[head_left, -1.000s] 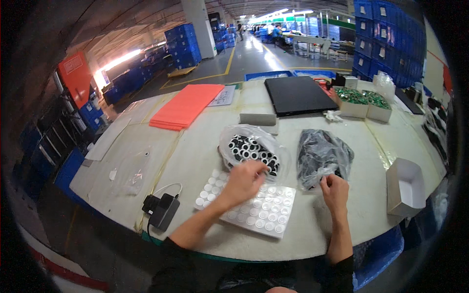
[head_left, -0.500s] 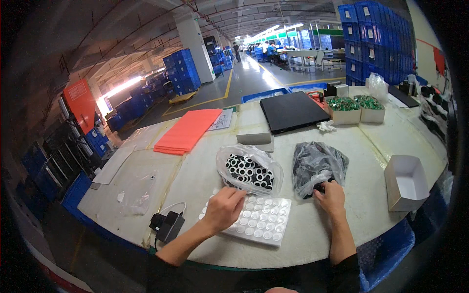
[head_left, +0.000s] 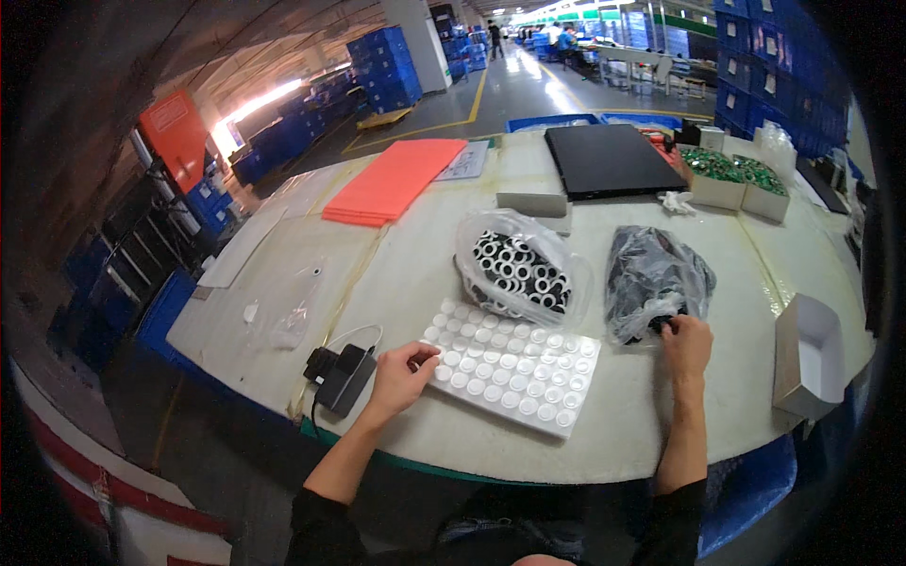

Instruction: The person assembles small black rings and white rings by hand, placing them into a plastic organizer tray.

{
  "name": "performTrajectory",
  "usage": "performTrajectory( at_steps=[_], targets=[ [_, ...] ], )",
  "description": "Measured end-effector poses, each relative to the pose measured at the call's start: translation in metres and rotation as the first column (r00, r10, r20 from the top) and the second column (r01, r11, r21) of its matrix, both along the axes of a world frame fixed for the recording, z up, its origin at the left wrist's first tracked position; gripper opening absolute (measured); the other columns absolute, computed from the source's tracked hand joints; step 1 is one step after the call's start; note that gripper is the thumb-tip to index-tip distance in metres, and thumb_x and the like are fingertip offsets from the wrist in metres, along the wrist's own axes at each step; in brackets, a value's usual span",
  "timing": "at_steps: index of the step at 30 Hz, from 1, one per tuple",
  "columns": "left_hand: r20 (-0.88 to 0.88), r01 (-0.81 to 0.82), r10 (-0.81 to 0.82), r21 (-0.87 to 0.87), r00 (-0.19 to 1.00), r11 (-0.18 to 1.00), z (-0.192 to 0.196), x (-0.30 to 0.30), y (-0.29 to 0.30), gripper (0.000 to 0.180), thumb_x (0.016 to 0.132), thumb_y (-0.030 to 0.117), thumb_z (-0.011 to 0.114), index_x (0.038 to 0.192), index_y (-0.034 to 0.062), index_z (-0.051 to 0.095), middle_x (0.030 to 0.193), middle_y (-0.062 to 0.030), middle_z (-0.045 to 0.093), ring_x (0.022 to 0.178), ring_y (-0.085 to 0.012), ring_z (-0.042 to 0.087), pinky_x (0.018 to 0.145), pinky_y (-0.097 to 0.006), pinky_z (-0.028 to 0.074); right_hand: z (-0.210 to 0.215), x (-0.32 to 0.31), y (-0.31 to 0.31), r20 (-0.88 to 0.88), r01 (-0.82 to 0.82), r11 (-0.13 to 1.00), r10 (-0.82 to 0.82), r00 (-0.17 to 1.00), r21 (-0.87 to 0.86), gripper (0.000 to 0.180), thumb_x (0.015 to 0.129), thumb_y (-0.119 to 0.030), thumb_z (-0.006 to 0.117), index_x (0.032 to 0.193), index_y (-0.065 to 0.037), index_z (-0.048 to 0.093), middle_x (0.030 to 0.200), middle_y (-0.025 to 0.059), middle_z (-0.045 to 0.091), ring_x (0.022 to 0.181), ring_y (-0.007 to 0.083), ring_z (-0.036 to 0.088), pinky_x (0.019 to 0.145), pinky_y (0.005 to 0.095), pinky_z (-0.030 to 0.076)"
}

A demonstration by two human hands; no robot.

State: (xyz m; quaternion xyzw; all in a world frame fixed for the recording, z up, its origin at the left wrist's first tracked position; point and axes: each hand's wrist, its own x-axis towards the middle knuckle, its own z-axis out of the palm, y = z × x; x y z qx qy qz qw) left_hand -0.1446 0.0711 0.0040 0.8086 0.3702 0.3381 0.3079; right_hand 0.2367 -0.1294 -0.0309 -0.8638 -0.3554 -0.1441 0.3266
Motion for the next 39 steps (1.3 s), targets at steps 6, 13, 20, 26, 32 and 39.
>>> performTrajectory(
  at_steps=[6,13,20,26,32,39],
  targets=[
    [-0.18,0.124,-0.122,0.002,0.976,0.992,-0.001,0.006,-0.004,0.02,0.078,0.012,0.067,0.094,0.0014,0.069,0.077,-0.0089,0.067,0.062,-0.0113,0.058,0.059,-0.026,0.047,0.007,-0.01,-0.002,0.057,0.016,1.0,-0.016,0.998,0.006,0.02,0.08,-0.022,0.064,0.081,-0.003,0.067,0.072,0.0173,0.061,0.066,0.036,0.058,0.063,0.0433,0.044],
    [-0.297,0.275,-0.219,0.164,0.929,0.947,-0.002,0.029,0.006,0.021,0.077,0.019,0.068,0.091,0.0032,0.068,0.079,-0.01,0.062,0.071,-0.0224,0.06,0.066,-0.033,0.049,0.021,-0.047,0.006,-0.167,-0.28,0.862,0.378,0.911,0.422,0.013,0.077,-0.001,0.067,0.089,0.0,0.069,0.071,0.0057,0.064,0.06,0.0103,0.057,0.057,0.0231,0.045],
    [-0.5,0.412,-0.257,0.228,0.827,0.882,-0.003,0.057,0.029,0.02,0.079,0.022,0.066,0.087,0.0039,0.066,0.084,-0.0101,0.059,0.08,-0.0264,0.06,0.068,-0.039,0.048,0.01,-0.076,0.024,-0.504,-0.354,0.724,0.675,0.539,0.591,0.013,0.079,-0.003,0.068,0.091,0.004,0.067,0.07,0.0053,0.066,0.06,0.0081,0.061,0.055,0.0206,0.048],
    [-0.74,0.652,-0.109,0.501,0.664,0.57,-0.002,0.068,0.011,0.006,0.072,0.007,0.057,0.069,0.0033,0.061,0.078,-0.0111,0.058,0.078,-0.0258,0.06,0.065,-0.036,0.051,0.004,-0.083,0.029,-0.593,-0.322,0.632,0.774,0.222,0.705,0.015,0.083,-0.004,0.065,0.095,0.005,0.065,0.082,0.0113,0.068,0.069,0.0141,0.066,0.061,0.0244,0.053],
    [-0.707,0.591,-0.149,0.435,0.691,0.679,0.008,0.064,0.005,0.006,0.07,0.009,0.059,0.071,0.0032,0.06,0.077,-0.0111,0.058,0.076,-0.0274,0.06,0.065,-0.038,0.051,-0.004,-0.083,0.023,-0.579,-0.355,0.594,0.8,0.16,0.722,0.017,0.084,-0.007,0.065,0.096,0.006,0.064,0.084,0.0113,0.068,0.075,0.0144,0.066,0.066,0.0246,0.054],
    [-0.635,0.51,-0.16,0.416,0.755,0.753,0.004,0.052,0.011,0.008,0.074,0.011,0.058,0.076,0.0031,0.06,0.079,-0.0122,0.058,0.076,-0.0289,0.06,0.066,-0.04,0.05,0.001,-0.084,0.026,-0.579,-0.38,0.584,0.803,0.142,0.717,0.018,0.084,-0.007,0.066,0.098,0.005,0.065,0.086,0.0099,0.068,0.074,0.0135,0.066,0.066,0.0246,0.053]
  ],
)
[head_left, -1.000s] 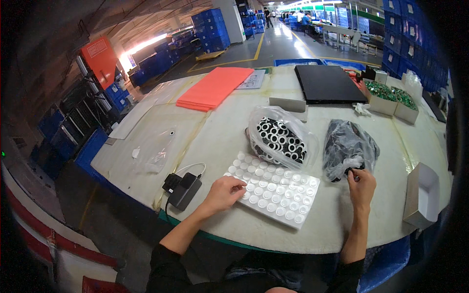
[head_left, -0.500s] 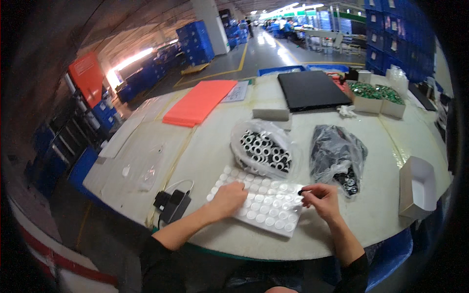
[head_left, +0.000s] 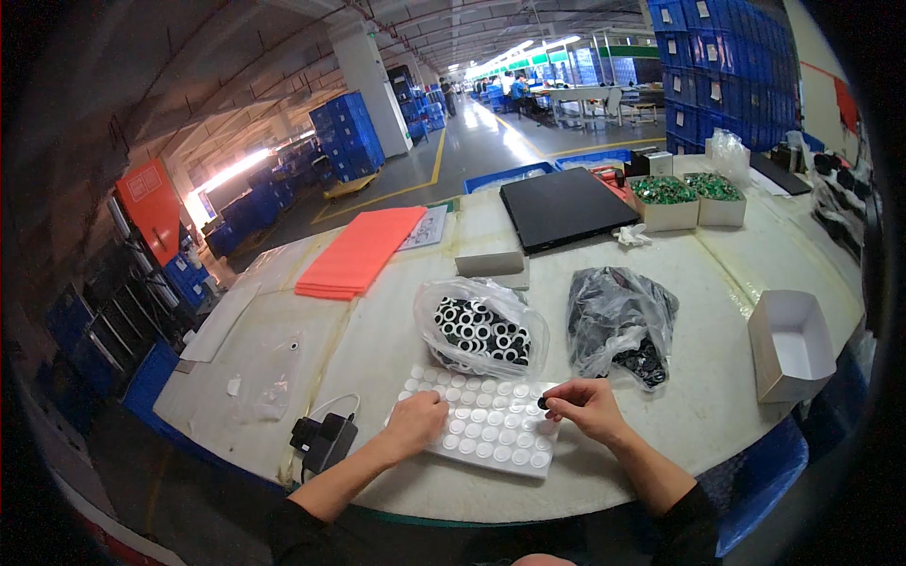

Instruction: The person assembles small black rings and white rings by hand, placing them into a plastic organizer tray.

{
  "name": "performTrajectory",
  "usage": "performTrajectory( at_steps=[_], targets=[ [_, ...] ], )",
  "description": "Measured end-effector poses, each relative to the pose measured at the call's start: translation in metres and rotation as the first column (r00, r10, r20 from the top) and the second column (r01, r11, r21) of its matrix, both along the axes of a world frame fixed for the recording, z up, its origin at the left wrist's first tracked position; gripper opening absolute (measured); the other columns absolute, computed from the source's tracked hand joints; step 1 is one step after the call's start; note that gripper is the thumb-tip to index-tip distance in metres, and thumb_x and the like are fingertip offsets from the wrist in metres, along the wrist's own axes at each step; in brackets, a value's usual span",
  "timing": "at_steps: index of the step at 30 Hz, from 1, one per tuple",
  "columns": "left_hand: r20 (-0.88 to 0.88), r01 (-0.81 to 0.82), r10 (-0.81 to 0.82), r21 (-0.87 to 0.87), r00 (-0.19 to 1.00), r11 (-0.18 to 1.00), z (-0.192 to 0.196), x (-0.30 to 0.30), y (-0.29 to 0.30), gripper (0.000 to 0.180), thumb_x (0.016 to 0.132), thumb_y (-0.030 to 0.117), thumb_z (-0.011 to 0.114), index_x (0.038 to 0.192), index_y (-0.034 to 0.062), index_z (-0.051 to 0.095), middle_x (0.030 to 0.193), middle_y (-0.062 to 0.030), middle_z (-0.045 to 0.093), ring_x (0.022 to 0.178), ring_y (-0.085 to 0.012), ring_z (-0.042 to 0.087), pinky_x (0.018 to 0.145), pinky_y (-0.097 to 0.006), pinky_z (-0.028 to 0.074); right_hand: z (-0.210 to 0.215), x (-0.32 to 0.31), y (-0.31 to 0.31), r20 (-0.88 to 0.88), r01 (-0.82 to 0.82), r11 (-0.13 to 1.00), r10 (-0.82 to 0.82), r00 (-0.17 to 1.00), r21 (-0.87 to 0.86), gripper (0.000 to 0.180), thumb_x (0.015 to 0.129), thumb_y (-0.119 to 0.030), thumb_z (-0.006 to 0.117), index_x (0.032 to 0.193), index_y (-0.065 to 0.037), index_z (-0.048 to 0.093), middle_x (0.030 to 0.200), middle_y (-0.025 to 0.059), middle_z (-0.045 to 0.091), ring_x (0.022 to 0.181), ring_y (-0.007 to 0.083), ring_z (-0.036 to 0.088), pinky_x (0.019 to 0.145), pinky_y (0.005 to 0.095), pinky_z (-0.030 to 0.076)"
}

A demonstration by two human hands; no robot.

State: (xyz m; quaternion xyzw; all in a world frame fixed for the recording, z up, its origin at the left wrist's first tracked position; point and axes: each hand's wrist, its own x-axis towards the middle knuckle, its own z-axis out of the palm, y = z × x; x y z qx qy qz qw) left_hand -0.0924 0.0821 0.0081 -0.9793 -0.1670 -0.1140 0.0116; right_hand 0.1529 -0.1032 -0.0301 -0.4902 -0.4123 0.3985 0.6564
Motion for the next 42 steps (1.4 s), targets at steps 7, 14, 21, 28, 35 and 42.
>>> performTrajectory(
  at_steps=[7,14,21,28,35,42],
  targets=[
    [-0.011,0.047,-0.047,-0.026,0.999,0.999,0.0,0.001,0.001,0.012,0.08,0.015,0.06,0.081,0.0032,0.06,0.08,-0.0114,0.057,0.077,-0.0302,0.06,0.066,-0.04,0.05,0.001,0.001,0.002,-0.01,0.004,1.0,-0.004,1.0,0.004,0.016,0.084,-0.004,0.065,0.096,0.005,0.064,0.083,0.011,0.068,0.071,0.0137,0.065,0.064,0.0248,0.053],
    [0.039,0.101,-0.096,-0.173,0.995,0.98,-0.008,0.0,0.02,0.012,0.081,0.016,0.06,0.082,0.0046,0.061,0.083,-0.0114,0.057,0.077,-0.0295,0.06,0.064,-0.041,0.049,0.001,0.001,0.001,-0.02,-0.042,0.999,0.041,0.999,-0.023,0.017,0.084,-0.005,0.065,0.097,0.005,0.065,0.084,0.0105,0.068,0.072,0.0138,0.065,0.065,0.0252,0.053],
    [-0.138,0.193,-0.165,0.227,0.977,0.955,0.001,0.008,0.002,0.012,0.08,0.009,0.055,0.073,-0.0009,0.054,0.076,-0.0126,0.059,0.074,-0.0273,0.062,0.058,-0.039,0.05,0.013,-0.002,-0.003,-0.092,-0.005,1.0,0.005,0.996,-0.005,0.021,0.082,-0.002,0.066,0.101,0.006,0.062,0.082,0.0137,0.068,0.072,0.0166,0.066,0.065,0.0271,0.054],
    [0.188,-0.154,0.471,-0.789,0.862,0.595,-0.002,-0.003,0.017,0.011,0.08,0.006,0.059,0.084,-0.0031,0.062,0.072,-0.0138,0.066,0.058,-0.0176,0.064,0.051,-0.027,0.051,0.007,0.002,-0.001,-0.122,-0.053,0.997,0.047,0.991,-0.051,0.018,0.079,-0.001,0.069,0.095,0.006,0.063,0.079,0.0129,0.067,0.071,0.0156,0.065,0.064,0.0262,0.053],
    [0.456,0.184,0.62,-0.873,0.639,0.452,0.002,0.001,-0.011,0.011,0.086,0.005,0.061,0.089,-0.0053,0.062,0.08,-0.0121,0.067,0.065,-0.0154,0.065,0.06,-0.025,0.055,0.0,0.001,0.003,-0.097,-0.006,0.998,-0.001,0.995,-0.067,0.015,0.078,-0.002,0.071,0.089,0.006,0.064,0.077,0.011,0.067,0.068,0.0144,0.064,0.063,0.0254,0.052],
    [0.453,0.404,0.432,-0.891,0.78,0.206,0.005,0.053,-0.068,0.016,0.083,0.003,0.066,0.097,-0.006,0.063,0.09,-0.0128,0.066,0.078,-0.015,0.064,0.069,-0.025,0.054,0.005,-0.002,-0.001,-0.157,-0.031,0.997,0.021,0.987,-0.064,0.014,0.079,-0.001,0.07,0.089,0.006,0.064,0.076,0.0122,0.067,0.068,0.0162,0.065,0.061,0.0271,0.053]
  ],
)
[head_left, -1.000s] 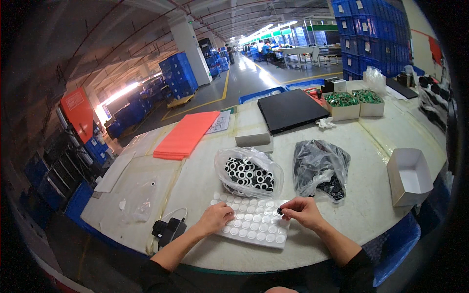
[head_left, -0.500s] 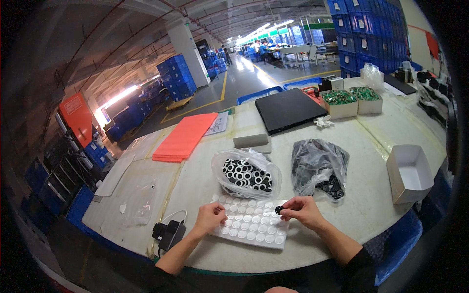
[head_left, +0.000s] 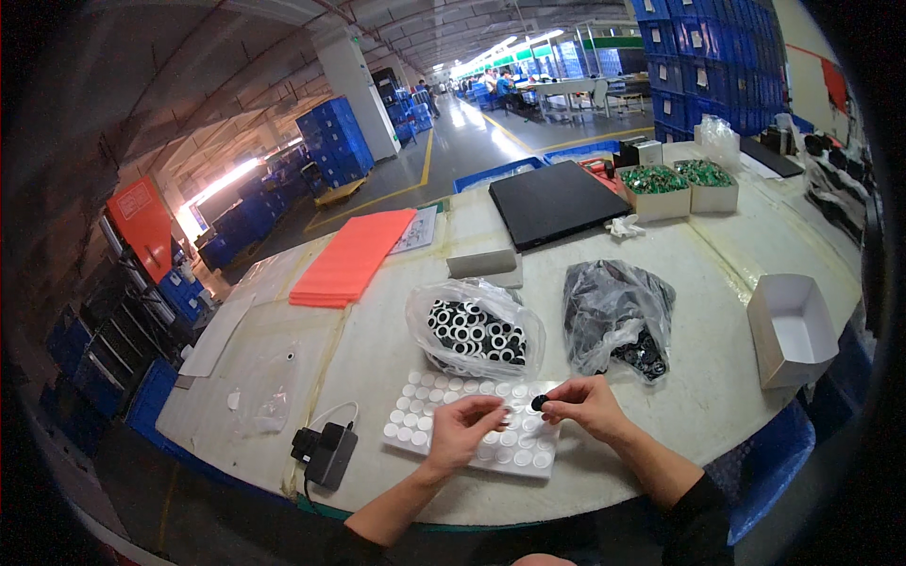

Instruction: The person assembles small black rings and white rings by hand, placing them into a plastic organizer tray.

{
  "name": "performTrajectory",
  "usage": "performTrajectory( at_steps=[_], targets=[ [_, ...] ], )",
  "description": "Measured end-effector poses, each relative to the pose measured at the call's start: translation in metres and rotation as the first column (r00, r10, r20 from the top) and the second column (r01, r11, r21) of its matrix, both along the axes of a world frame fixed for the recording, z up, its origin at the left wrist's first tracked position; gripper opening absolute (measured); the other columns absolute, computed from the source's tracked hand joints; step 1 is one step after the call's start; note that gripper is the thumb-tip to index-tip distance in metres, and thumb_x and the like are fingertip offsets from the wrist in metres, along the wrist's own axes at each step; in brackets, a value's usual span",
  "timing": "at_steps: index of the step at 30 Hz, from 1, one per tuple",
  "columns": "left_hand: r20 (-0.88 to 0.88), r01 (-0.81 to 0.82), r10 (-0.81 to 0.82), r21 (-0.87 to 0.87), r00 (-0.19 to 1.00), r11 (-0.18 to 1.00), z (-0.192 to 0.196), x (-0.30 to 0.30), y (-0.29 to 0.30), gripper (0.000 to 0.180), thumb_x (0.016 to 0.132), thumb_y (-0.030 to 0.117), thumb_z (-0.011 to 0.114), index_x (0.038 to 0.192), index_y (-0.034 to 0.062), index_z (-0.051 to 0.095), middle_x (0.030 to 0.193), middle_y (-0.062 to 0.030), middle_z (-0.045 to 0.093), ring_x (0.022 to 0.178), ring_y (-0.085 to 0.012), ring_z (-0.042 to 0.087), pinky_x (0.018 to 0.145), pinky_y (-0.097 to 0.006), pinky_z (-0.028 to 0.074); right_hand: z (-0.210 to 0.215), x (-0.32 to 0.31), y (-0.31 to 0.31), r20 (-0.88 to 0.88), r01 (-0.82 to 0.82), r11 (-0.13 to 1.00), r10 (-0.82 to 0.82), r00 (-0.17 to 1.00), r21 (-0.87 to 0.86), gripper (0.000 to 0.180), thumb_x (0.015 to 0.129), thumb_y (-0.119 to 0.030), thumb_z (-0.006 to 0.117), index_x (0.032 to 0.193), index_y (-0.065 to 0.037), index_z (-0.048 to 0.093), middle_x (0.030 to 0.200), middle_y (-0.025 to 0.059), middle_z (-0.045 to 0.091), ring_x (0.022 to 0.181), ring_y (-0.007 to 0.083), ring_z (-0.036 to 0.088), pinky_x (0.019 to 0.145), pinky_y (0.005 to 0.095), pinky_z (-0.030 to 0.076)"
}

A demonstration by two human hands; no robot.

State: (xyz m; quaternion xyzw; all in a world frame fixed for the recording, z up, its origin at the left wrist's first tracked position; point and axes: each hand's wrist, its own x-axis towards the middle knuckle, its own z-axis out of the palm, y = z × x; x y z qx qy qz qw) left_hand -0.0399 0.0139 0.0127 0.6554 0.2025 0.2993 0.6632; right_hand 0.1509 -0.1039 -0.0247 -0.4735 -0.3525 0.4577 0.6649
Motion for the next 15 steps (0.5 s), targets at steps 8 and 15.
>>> performTrajectory(
  at_steps=[8,15],
  targets=[
    [-0.053,0.081,-0.076,0.099,0.996,0.992,-0.014,0.025,-0.012,0.013,0.083,0.004,0.066,0.095,-0.0019,0.066,0.084,-0.0055,0.066,0.073,-0.0086,0.06,0.067,-0.021,0.049,-0.006,-0.004,-0.001,0.051,0.049,0.999,-0.05,0.997,0.018,0.017,0.079,-0.004,0.07,0.09,0.007,0.065,0.077,0.0118,0.067,0.069,0.0159,0.066,0.063,0.0265,0.054],
    [-0.066,0.015,-0.006,0.124,0.998,0.992,-0.034,0.03,-0.008,0.01,0.083,0.004,0.067,0.091,-0.0009,0.064,0.084,-0.0056,0.065,0.077,-0.0091,0.061,0.065,-0.021,0.05,-0.004,-0.008,-0.003,0.114,0.01,0.998,-0.004,0.993,-0.056,0.018,0.082,-0.007,0.068,0.093,0.006,0.066,0.082,0.0101,0.068,0.074,0.0142,0.066,0.067,0.0257,0.053]
  ],
)
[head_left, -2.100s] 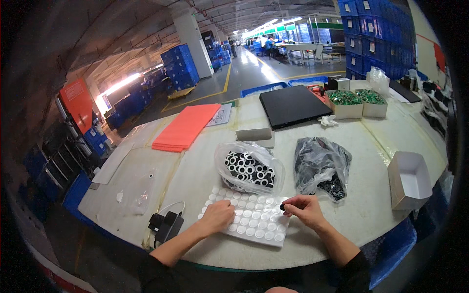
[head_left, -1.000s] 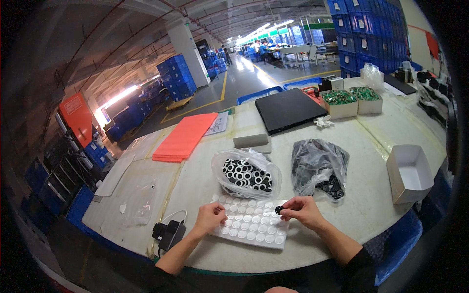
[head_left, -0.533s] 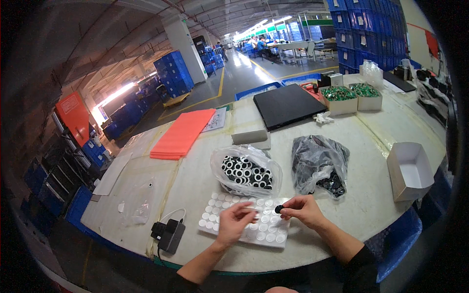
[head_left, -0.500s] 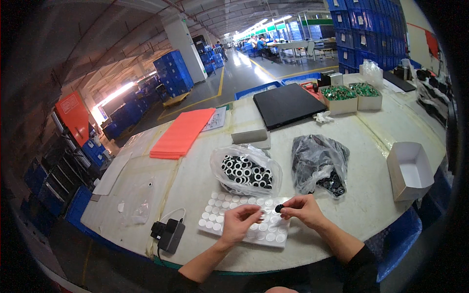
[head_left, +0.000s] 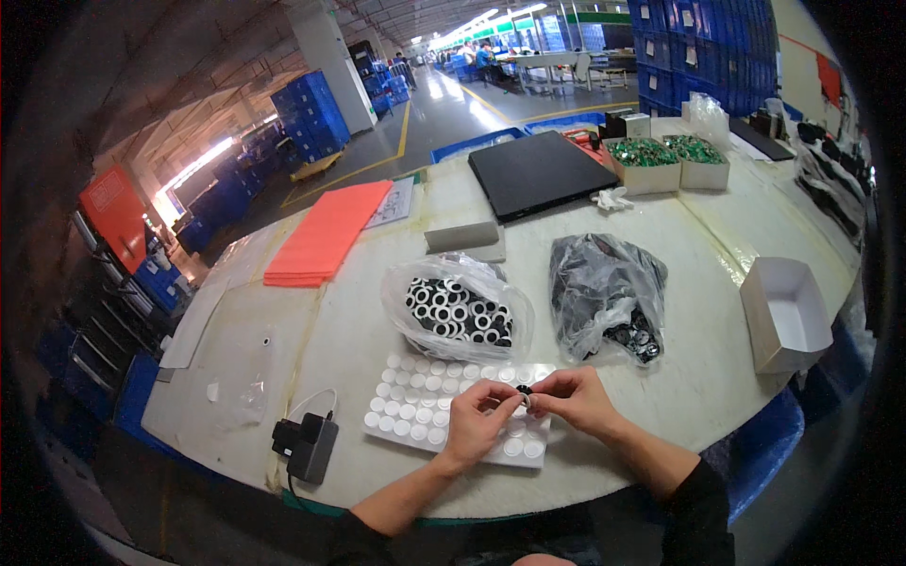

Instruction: The person assembles small black rings and white rings by hand, placing them into a plastic organizer tray.

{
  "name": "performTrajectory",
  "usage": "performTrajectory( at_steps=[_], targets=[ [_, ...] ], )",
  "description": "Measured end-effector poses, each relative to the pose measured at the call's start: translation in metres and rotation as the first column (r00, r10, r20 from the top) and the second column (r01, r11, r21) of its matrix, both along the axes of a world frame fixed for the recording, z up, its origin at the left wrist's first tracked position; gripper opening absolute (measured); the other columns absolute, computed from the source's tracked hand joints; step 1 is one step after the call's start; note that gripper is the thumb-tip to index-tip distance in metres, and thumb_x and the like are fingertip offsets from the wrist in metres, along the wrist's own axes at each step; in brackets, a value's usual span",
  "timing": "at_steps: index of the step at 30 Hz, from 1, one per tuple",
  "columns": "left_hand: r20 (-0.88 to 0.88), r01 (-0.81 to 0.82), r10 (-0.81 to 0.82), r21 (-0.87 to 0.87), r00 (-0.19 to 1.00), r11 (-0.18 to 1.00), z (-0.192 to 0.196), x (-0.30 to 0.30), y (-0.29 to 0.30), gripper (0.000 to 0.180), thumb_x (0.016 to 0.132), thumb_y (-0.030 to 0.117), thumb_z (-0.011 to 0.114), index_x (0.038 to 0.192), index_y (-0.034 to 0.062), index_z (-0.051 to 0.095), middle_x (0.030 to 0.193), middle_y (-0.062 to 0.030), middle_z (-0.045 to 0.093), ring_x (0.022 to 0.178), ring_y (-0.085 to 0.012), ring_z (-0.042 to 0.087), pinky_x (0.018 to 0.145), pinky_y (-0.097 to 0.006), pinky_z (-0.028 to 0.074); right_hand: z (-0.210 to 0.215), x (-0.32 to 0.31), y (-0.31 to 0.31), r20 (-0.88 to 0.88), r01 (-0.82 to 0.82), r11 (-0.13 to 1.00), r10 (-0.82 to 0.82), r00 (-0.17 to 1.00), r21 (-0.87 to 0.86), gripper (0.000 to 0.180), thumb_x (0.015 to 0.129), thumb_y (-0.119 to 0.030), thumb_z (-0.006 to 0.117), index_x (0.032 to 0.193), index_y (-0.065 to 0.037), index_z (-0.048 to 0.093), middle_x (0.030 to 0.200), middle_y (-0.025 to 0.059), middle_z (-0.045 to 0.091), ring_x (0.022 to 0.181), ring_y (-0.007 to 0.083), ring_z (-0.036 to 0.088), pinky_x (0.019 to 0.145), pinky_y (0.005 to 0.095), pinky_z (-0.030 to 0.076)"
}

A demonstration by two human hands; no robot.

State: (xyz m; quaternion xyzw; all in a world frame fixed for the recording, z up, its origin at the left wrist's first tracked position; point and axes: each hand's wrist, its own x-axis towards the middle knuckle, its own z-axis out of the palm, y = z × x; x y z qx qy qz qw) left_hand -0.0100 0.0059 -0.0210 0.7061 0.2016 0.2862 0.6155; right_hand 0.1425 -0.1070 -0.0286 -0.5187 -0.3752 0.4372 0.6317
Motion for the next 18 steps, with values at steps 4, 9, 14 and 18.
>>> performTrajectory(
  at_steps=[4,9,14,18],
  targets=[
    [0.13,-0.043,0.054,-0.084,0.99,0.996,-0.0029,0.0028,0.0026,0.01,0.084,0.002,0.064,0.093,-0.001,0.061,0.087,-0.0055,0.063,0.08,-0.0107,0.062,0.068,-0.022,0.053,-0.0032,-0.0009,0.0069,-0.04,-0.029,0.999,0.028,0.999,-0.021,0.018,0.082,-0.007,0.067,0.096,0.006,0.065,0.083,0.01,0.068,0.074,0.014,0.066,0.067,0.0253,0.053],
    [0.058,0.011,-0.004,-0.121,0.998,0.993,0.0003,-0.0007,0.0016,0.011,0.084,0.001,0.064,0.093,-0.0029,0.059,0.088,-0.0071,0.063,0.081,-0.0128,0.063,0.069,-0.023,0.054,-0.0004,-0.004,0.0032,-0.09,-0.05,0.999,0.051,0.995,0.011,0.019,0.083,-0.006,0.067,0.097,0.007,0.065,0.084,0.0113,0.068,0.077,0.0154,0.066,0.069,0.0257,0.054],
    [0.053,-0.007,0.011,-0.072,0.999,0.997,0.0001,-0.0022,-0.0007,0.012,0.084,0.0,0.064,0.094,-0.005,0.059,0.088,-0.0094,0.065,0.077,-0.0144,0.064,0.07,-0.024,0.054,-0.0012,-0.0055,0.0034,-0.06,-0.027,1.0,0.027,0.998,-0.003,0.019,0.083,-0.006,0.067,0.097,0.008,0.064,0.084,0.0121,0.068,0.075,0.017,0.067,0.068,0.0275,0.056],
    [0.085,0.026,-0.007,-0.219,0.996,0.975,0.0052,-0.0029,-0.0013,0.014,0.083,-0.001,0.064,0.095,-0.0057,0.06,0.089,-0.0109,0.066,0.077,-0.0147,0.065,0.07,-0.024,0.054,0.0002,-0.0025,0.0019,-0.097,-0.04,0.999,0.04,0.995,0.003,0.02,0.083,-0.007,0.067,0.096,0.008,0.064,0.083,0.0121,0.068,0.073,0.0167,0.067,0.067,0.0271,0.056]
  ],
)
